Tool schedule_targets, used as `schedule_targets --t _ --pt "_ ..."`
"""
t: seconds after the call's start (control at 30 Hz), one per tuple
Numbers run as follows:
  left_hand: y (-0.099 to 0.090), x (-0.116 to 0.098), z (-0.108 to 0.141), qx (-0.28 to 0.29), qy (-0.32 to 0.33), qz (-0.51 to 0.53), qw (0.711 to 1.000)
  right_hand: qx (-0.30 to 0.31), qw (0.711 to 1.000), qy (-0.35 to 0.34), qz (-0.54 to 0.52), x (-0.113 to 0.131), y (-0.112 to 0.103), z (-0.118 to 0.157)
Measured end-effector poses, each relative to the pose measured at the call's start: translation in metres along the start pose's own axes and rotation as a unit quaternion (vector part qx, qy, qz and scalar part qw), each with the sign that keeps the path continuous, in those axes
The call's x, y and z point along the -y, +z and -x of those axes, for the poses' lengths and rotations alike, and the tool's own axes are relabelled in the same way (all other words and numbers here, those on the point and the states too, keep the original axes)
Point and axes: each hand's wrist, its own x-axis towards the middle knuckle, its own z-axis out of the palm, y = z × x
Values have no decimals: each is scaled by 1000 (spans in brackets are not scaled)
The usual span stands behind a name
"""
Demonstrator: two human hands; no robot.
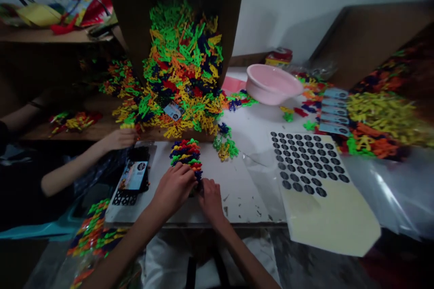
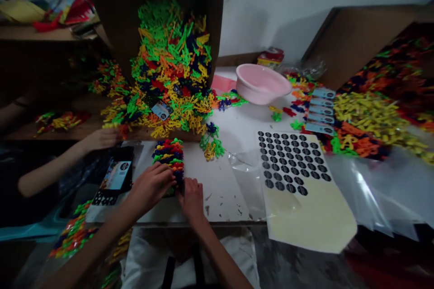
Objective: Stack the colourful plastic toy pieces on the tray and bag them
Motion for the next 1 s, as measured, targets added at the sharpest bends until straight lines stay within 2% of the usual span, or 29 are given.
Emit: schedule_targets --t 0.07,0.13,0.17,0.2,0.23,0.27,0.33,0.43,0.6,0.7,0.77,0.8,0.87,0.93,1.0 --pt "3 1 5 -47 2 37 998 68 994 -25 -83 -17 -15 -13" --pt "7 0 17 -126 -8 78 989 111 980 -38 -161 -41 -40 -36" --pt "10 -2 24 -170 -18 92 981 90 982 -21 -167 -53 -55 -51" --pt "14 -4 32 -209 -32 101 972 41 990 3 -133 -65 -70 -67" --pt "17 -7 41 -241 -46 105 964 -24 997 32 -65 -75 -84 -83" --pt "22 -10 49 -260 -60 107 958 -56 997 58 18 -84 -97 -98" --pt "29 -18 65 -273 -82 110 952 -17 986 98 135 -97 -114 -123" --pt "34 -26 83 -279 -117 90 949 23 979 109 172 -110 -126 -139" --pt "29 -31 101 -284 -176 93 938 -31 969 147 198 -142 -143 -141" --pt "31 -28 104 -272 -223 125 928 -122 965 159 170 -154 -140 -146" --pt "38 -23 104 -283 -259 135 914 -176 967 115 143 -148 -123 -142" --pt "43 -20 104 -291 -276 137 906 -178 972 72 138 -142 -111 -137" --pt "53 -13 105 -304 -300 141 893 -127 980 -37 147 -129 -85 -122" --pt "63 -8 107 -309 -311 146 887 -16 976 -135 170 -123 -67 -108" --pt "72 -5 113 -312 -317 152 882 8 966 -164 198 -128 -64 -102"
